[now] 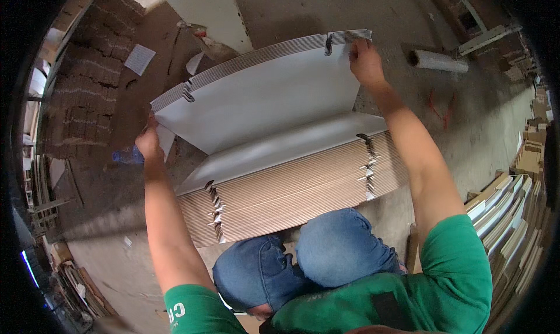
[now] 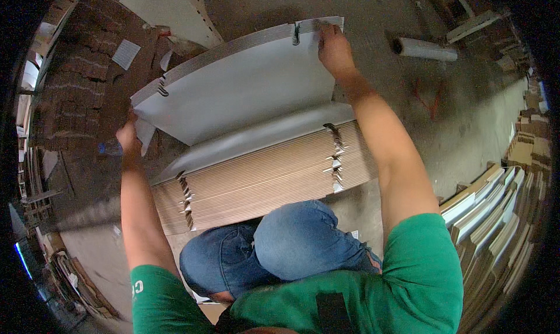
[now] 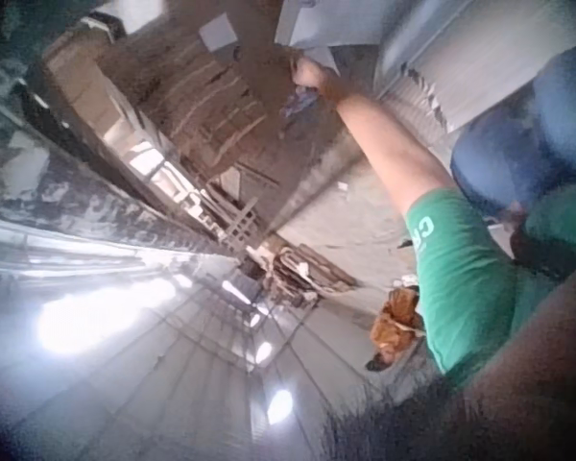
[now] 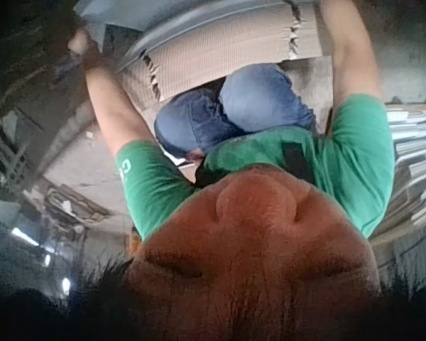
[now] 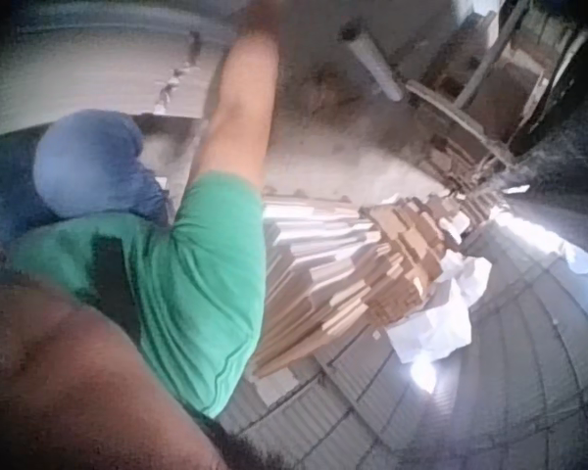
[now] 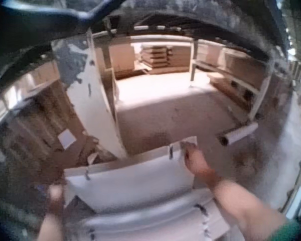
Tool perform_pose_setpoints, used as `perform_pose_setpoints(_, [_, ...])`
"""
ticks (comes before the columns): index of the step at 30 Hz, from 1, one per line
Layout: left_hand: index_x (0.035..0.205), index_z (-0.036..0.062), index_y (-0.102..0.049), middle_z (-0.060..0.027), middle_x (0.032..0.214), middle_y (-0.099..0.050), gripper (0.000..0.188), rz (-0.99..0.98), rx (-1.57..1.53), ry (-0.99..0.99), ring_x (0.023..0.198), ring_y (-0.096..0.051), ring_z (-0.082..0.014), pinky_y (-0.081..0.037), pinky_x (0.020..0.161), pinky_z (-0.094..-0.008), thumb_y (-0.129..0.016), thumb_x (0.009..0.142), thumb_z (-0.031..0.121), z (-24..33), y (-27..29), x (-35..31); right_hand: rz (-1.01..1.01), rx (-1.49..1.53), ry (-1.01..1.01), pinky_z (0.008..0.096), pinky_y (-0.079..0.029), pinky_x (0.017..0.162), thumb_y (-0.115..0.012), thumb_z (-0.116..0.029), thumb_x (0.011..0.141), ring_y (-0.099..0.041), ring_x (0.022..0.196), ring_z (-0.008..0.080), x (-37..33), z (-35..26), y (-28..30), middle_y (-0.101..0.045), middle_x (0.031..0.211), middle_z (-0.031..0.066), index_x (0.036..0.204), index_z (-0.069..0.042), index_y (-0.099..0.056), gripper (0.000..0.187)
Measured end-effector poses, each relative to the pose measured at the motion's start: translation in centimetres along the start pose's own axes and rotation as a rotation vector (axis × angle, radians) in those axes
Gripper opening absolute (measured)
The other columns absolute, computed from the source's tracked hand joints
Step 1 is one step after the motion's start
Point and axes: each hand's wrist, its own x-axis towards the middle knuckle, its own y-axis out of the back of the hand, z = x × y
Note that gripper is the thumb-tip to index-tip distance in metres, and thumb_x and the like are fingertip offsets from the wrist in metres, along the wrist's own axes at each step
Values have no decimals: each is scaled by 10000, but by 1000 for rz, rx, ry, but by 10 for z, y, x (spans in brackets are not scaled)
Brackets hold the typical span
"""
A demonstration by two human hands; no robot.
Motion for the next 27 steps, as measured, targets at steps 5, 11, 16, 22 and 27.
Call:
perform_pose_setpoints(5, [913,-59,-609,-88,904,-605,305,104,-26,-53,797,-543,-190,-415,721,-326,-667,676,123,-1,9,3,-71,4,-235,359,-473,626,-679,-209,711,-594,749,267,8,0,49,-599,825,149,855,-9,-563,272])
perform_pose_setpoints(11, [775,-11,-596,-48,779,-568,208,-112,260,62,706,-504,-183,-384,654,-323,-620,581,61,20,44,23,-202,612,-184,297,-457,620,-690,-183,679,-577,691,171,17,-2,81,-608,743,89,774,-13,-580,223])
perform_pose_setpoints(16, [815,-23,-594,-58,811,-572,240,-200,234,-57,739,-522,-191,-400,681,-329,-645,610,89,-5,16,8,-91,480,-289,291,-465,675,-650,-88,672,-580,729,171,20,-15,47,-607,778,90,817,-5,-572,185])
perform_pose_setpoints(22, [905,-55,-583,-100,859,-578,298,-105,102,99,786,-541,-208,-415,734,-322,-678,678,113,1,11,8,-207,558,-227,326,-471,700,-623,-44,673,-583,774,225,8,-5,44,-597,818,116,853,2,-556,197])
perform_pose_setpoints(27, [1112,-3,-540,-74,1049,-575,502,-53,103,-28,880,-532,-219,-417,772,-352,-683,729,287,-8,7,25,-94,177,107,305,-483,700,-625,-4,694,-585,760,229,-1,-8,1,-581,893,104,885,-18,-531,214])
